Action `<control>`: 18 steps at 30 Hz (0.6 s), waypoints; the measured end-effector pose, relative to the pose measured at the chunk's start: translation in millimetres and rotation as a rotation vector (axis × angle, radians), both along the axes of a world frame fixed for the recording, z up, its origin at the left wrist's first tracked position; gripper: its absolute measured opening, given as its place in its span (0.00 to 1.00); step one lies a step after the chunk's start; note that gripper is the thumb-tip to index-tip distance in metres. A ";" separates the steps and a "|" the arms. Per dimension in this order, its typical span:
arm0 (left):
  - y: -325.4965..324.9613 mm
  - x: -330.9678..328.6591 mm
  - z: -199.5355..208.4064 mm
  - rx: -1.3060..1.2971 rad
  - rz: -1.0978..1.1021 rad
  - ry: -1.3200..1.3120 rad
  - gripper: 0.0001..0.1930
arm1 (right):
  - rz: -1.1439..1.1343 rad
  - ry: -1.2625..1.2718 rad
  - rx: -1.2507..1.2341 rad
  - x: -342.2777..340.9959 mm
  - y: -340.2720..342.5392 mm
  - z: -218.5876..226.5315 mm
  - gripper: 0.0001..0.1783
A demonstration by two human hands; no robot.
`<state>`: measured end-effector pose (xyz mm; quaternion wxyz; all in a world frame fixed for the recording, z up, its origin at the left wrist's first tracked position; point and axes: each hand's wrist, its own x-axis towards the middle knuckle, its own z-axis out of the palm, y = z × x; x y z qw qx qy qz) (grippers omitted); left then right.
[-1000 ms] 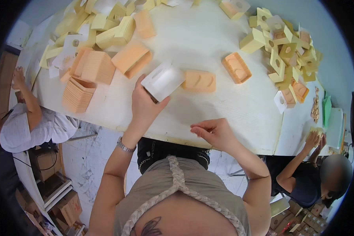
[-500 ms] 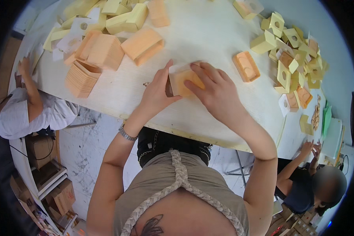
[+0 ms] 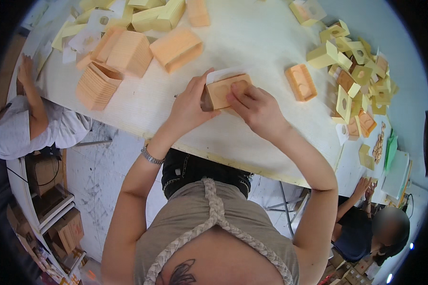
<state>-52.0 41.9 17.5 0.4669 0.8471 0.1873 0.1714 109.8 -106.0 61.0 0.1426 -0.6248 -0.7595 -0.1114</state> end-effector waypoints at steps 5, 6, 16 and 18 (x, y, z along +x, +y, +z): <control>-3.5 2.8 6.3 -0.002 0.011 0.065 0.51 | 0.078 0.054 -0.013 21.6 -11.3 10.2 0.19; -4.7 2.7 8.1 -0.028 0.023 0.090 0.50 | -0.109 0.108 0.076 25.2 -15.8 12.3 0.21; -3.8 3.8 -5.0 0.106 0.019 -0.021 0.48 | -0.626 0.028 -0.389 121.8 -67.0 30.0 0.33; -4.9 3.3 -3.4 0.088 0.021 -0.015 0.47 | -0.667 -0.008 -0.315 124.1 -69.9 31.5 0.30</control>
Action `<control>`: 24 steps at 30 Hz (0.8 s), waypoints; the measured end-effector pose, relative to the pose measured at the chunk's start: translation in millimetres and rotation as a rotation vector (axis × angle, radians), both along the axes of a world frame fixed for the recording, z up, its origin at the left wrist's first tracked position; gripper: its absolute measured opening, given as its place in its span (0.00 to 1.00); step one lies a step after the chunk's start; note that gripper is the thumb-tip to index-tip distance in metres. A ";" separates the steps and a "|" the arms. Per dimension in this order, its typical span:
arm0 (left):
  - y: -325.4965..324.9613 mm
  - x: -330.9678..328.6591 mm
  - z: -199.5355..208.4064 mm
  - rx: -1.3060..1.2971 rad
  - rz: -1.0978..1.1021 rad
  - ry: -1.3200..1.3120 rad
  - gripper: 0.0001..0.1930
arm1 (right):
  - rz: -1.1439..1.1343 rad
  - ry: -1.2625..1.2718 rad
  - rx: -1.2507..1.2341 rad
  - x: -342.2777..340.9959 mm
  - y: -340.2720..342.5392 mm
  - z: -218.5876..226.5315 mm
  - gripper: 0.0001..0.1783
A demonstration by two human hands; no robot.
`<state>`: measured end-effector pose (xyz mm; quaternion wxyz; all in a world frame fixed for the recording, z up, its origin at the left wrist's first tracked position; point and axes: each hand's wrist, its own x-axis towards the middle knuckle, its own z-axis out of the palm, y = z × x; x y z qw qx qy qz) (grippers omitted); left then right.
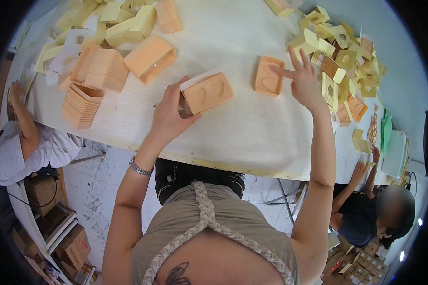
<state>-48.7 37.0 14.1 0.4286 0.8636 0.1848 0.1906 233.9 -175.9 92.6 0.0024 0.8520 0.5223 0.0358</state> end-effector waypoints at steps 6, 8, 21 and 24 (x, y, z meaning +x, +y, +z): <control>-0.3 1.1 -1.8 0.011 -0.002 -0.020 0.46 | -0.137 0.109 0.187 -46.8 4.2 -38.7 0.17; 0.5 0.2 -1.4 0.026 -0.006 -0.024 0.45 | -0.087 -0.151 0.252 -51.6 10.8 -49.5 0.14; 0.4 -0.4 2.0 -0.037 0.001 0.014 0.45 | 0.541 0.071 0.219 -113.9 61.1 -13.4 0.12; 0.7 -0.1 2.5 -0.011 -0.004 0.025 0.45 | 0.496 0.107 0.322 -112.7 68.4 -5.6 0.18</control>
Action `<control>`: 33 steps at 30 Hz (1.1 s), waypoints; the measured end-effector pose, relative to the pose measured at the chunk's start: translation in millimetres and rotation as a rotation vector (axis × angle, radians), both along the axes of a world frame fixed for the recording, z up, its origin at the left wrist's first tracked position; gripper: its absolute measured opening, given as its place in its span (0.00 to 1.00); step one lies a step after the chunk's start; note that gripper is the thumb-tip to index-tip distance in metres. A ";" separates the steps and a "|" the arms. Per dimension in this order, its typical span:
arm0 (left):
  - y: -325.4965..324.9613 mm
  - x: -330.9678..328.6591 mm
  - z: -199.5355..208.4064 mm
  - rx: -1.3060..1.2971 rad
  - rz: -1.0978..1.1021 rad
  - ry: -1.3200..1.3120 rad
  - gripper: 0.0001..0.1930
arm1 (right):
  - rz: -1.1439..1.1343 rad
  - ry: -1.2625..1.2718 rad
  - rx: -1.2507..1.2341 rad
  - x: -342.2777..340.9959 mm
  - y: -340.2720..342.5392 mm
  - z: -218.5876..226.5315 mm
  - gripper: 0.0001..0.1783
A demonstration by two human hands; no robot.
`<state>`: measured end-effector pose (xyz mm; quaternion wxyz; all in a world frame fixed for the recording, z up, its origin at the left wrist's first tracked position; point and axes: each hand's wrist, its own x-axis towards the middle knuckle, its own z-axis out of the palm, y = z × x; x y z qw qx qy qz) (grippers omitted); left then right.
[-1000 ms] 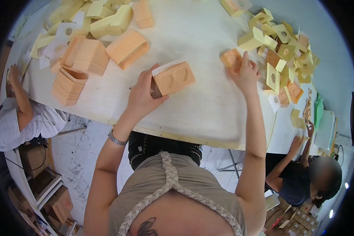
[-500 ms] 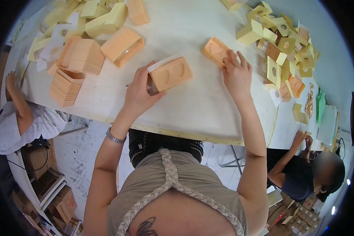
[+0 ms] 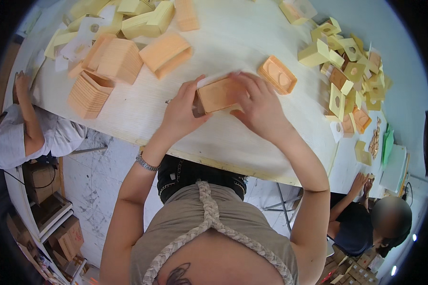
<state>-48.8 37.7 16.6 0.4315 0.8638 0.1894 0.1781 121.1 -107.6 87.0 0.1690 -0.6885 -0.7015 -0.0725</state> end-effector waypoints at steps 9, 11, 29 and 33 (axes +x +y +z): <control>-0.4 0.1 3.1 -0.049 0.008 0.080 0.47 | -0.055 0.149 -0.057 -17.8 5.1 6.9 0.24; 0.3 0.3 0.1 -0.026 0.016 0.080 0.47 | -0.046 0.205 -0.010 -19.9 3.4 2.1 0.24; 0.7 4.4 1.5 0.084 0.013 -0.053 0.36 | 0.138 -0.399 -0.030 4.5 -3.1 -7.9 0.22; 0.5 4.4 -1.1 0.045 -0.003 -0.009 0.36 | 0.184 -0.454 -0.120 7.1 -11.8 -1.1 0.18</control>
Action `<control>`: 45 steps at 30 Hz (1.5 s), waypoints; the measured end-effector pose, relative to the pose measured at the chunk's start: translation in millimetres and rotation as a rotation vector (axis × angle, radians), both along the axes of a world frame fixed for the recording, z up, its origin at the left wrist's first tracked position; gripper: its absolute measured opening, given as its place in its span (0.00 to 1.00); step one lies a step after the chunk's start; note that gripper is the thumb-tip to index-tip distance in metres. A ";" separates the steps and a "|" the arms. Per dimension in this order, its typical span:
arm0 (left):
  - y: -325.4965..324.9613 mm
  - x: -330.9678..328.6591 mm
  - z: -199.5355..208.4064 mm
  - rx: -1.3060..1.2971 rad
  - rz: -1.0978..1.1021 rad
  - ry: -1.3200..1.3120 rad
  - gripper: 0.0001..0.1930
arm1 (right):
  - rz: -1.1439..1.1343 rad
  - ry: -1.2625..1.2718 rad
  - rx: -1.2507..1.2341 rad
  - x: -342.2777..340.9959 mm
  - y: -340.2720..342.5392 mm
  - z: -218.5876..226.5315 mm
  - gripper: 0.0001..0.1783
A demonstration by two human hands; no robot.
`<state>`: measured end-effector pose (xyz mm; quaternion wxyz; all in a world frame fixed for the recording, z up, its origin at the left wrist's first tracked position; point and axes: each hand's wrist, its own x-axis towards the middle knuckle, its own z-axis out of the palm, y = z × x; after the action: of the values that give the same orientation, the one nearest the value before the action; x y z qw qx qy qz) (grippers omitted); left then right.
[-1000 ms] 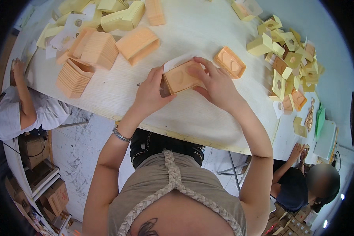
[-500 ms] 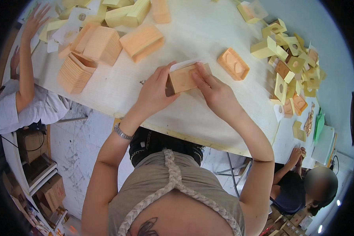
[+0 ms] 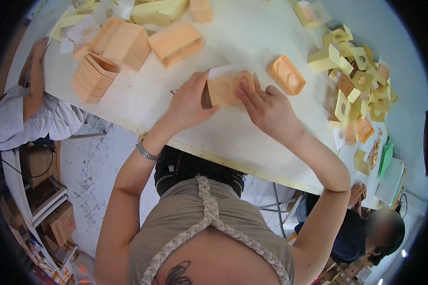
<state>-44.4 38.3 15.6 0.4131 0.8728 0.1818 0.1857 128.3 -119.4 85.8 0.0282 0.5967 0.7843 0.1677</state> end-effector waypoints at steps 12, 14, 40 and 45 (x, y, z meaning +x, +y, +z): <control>1.1 0.8 -1.8 0.067 -0.018 -0.022 0.36 | -0.155 0.252 0.269 13.5 6.2 -2.3 0.10; -1.1 0.4 -4.4 0.120 0.005 -0.027 0.36 | -0.239 0.202 0.320 11.4 12.3 -10.3 0.11; 3.9 -1.4 -5.8 0.024 -0.113 0.009 0.53 | -0.283 0.222 0.507 -30.9 -5.6 -49.7 0.14; 6.5 -2.4 -2.4 0.038 -0.126 0.060 0.56 | -0.085 0.229 0.348 -4.0 -16.5 -43.7 0.13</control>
<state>-46.8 44.8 13.1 0.4014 0.8955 0.1353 0.1364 124.3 -135.9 42.1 -0.1578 0.6403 0.7155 0.2304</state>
